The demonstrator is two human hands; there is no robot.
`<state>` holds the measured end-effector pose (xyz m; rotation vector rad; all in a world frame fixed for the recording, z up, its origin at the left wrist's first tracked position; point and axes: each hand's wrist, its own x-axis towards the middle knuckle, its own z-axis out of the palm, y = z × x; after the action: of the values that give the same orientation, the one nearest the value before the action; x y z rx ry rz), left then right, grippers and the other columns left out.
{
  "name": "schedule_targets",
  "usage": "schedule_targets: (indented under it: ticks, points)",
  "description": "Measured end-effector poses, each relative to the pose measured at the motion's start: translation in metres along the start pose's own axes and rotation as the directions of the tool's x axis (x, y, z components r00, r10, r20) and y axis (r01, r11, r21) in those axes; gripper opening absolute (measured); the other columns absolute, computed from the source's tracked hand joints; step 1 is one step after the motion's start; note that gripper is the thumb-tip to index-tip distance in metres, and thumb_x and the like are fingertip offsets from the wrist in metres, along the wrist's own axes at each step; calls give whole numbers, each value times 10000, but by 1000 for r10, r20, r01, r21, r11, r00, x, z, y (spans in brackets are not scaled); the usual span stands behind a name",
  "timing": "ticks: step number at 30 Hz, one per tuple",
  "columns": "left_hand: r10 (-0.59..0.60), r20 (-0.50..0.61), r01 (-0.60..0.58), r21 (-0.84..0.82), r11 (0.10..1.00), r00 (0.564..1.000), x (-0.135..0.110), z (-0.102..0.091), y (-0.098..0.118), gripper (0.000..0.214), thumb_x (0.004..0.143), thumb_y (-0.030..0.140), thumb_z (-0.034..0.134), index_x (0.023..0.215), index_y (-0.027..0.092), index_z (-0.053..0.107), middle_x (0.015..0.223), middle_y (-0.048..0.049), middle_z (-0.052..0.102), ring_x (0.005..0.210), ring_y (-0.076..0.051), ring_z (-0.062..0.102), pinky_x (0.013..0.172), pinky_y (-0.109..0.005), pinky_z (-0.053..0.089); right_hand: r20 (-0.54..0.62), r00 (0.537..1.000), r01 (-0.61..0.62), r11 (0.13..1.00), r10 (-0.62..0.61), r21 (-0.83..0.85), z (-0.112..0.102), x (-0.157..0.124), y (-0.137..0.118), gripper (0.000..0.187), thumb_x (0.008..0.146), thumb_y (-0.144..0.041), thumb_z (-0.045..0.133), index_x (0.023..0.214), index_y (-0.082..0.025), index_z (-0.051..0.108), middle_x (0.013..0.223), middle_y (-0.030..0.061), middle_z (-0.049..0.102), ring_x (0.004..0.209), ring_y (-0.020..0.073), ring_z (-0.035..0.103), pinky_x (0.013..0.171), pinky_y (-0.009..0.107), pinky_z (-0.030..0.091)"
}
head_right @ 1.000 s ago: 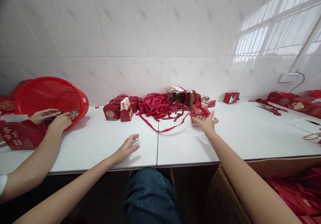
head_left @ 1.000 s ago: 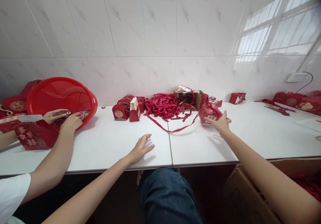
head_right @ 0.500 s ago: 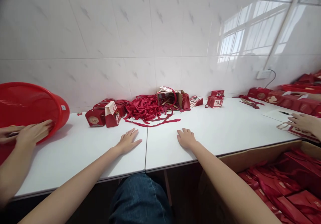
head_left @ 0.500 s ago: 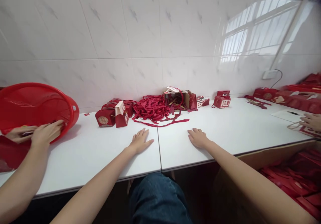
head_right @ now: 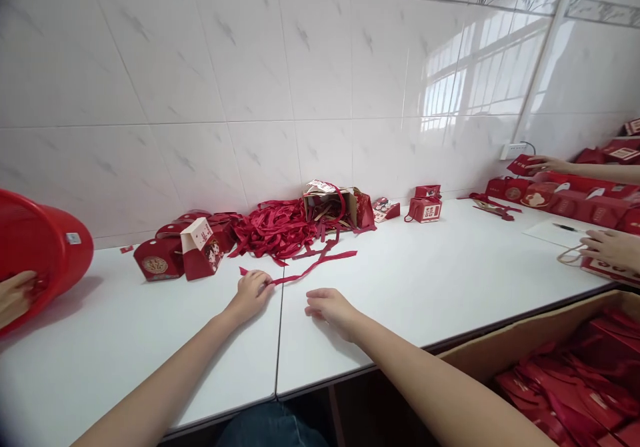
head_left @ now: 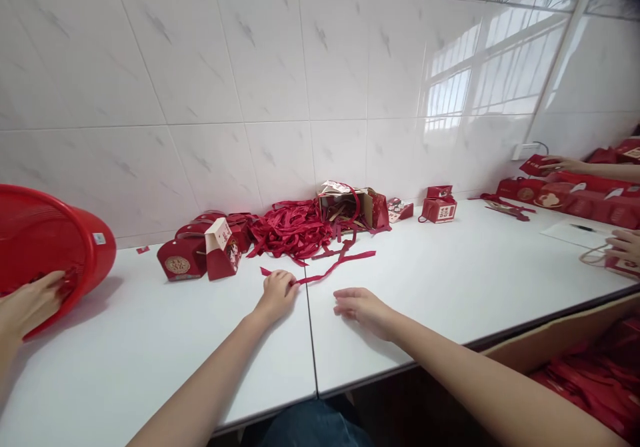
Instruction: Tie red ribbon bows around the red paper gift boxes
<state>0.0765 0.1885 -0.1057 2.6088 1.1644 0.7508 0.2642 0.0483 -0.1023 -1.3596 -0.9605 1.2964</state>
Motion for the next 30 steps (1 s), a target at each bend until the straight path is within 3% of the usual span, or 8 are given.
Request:
schedule_targets:
  ticks: [4,7,10,15,18,22,26,30]
  points:
    - [154,89,-136,-186,973,984,-19,-2,43,233,916,313,314,919,209,523,729,2,618,691,-156,571,722,-292,452,63,997,-55,968,40,246,3,-2,3,292,783,-397,636,933,-148,617,1017,104,635,861,162,637,765,281,476]
    - [416,186,-332,-361,872,890,-30,1,67,183,881,261,409,999,210,539,750,-1,629,653,-140,553,636,-245,425,167,981,-167,869,98,466,6,-5,0,256,819,-382,616,825,-127,635,819,77,661,752,144,631,754,275,473]
    - [517,204,-437,-332,836,832,-33,6,70,157,849,221,444,934,202,575,804,-25,639,708,-155,552,672,-259,410,82,992,-123,811,93,572,3,-6,-4,183,880,-278,549,828,-127,638,787,64,679,728,137,639,762,273,482]
    - [241,159,-177,-335,925,957,-19,5,39,101,850,263,423,833,207,505,684,29,554,604,-127,487,600,-241,382,-93,990,-24,770,108,637,-21,-6,-13,124,894,-226,541,884,-160,645,880,41,707,708,103,658,730,236,506]
    - [126,84,-93,-320,943,988,-8,1,19,106,845,299,422,819,209,471,670,38,518,596,-128,456,595,-248,367,-146,984,18,766,99,643,-35,-7,-17,115,890,-211,547,917,-179,654,876,26,712,734,110,671,697,224,518]
    - [34,37,-21,-321,947,999,-2,-6,2,232,747,425,576,743,205,503,637,46,483,595,-129,420,586,-247,340,-183,978,37,775,102,630,-42,-8,-18,143,900,-243,531,877,-190,662,896,20,712,743,113,670,570,183,500]
    - [-91,-59,65,-352,934,994,1,-11,-9,381,752,481,551,546,192,410,530,56,370,538,-110,349,537,-240,280,-152,981,-4,799,119,602,-41,-7,-18,172,897,-286,527,891,-180,662,948,19,704,579,74,611,453,164,454]
    - [-289,-234,185,-384,905,928,8,-13,-28,425,666,479,638,520,192,359,496,65,316,510,-99,289,503,-236,227,-236,960,11,820,152,573,-45,-1,-15,76,834,-160,572,882,-165,630,890,31,694,531,70,570,422,166,436]
